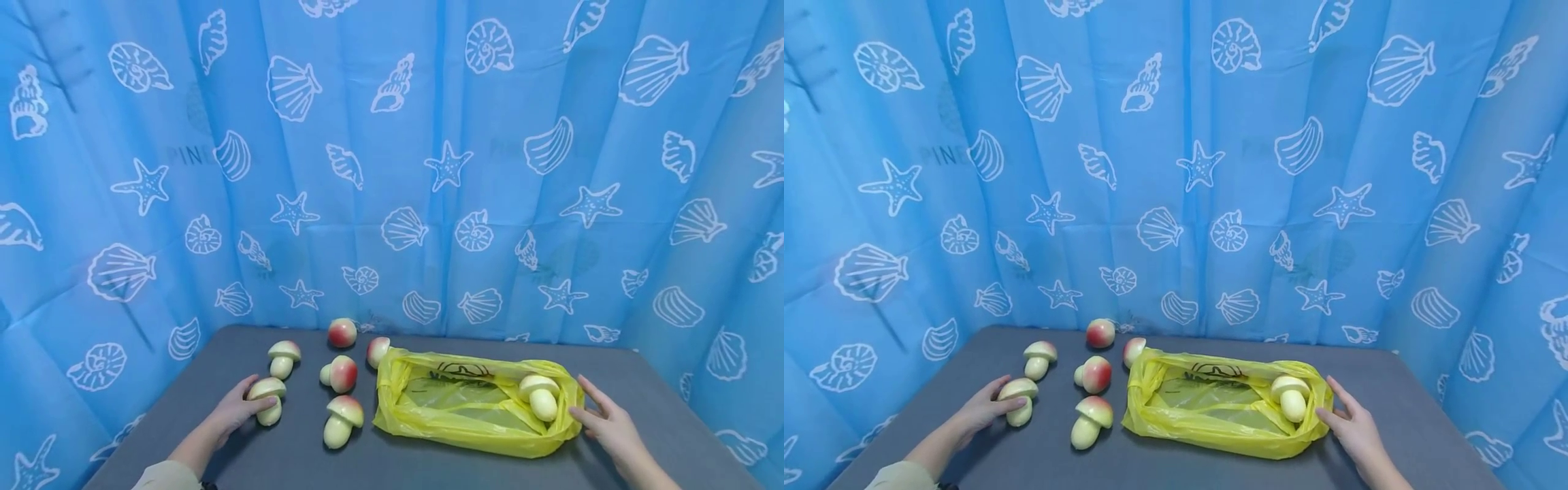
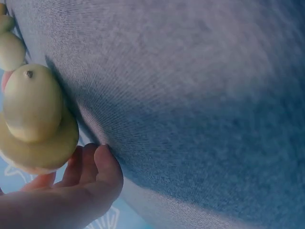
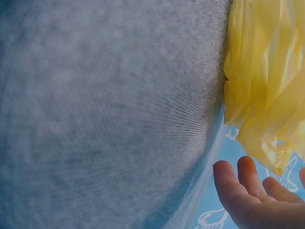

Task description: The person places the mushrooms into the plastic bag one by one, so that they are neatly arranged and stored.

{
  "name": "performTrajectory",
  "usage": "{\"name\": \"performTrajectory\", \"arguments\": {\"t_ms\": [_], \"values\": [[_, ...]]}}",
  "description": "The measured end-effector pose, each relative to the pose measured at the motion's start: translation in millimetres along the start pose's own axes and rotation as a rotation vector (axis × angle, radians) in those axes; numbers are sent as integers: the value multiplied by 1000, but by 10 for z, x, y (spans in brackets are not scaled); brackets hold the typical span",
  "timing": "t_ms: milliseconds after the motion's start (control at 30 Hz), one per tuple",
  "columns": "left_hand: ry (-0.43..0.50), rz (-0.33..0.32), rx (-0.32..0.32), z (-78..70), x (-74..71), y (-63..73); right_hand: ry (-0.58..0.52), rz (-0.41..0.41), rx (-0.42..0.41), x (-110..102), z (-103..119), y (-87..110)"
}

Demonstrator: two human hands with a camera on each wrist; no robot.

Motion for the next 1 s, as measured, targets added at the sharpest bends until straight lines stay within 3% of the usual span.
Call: {"name": "performTrajectory", "arguments": {"t_ms": [500,767,1000], "values": [[-46,-63,14,-30,-6,-5,-17,3,19,-31,-67,-49],[88,-51,-39,28,9,15,-18,7,13,-25,-43,-24],[124,-51,-49,10,-5,68,-7,7,16,-17,-34,-20]]}}
Point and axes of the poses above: each hand's wrist, its own y-axis away from the middle knuckle, its own x-axis out of the palm, z = x × y, the point moved 10 cm from there along -y, towards the middle knuckle, and after that the axes turned 7 degrees about -y, right-handed, at the moved point
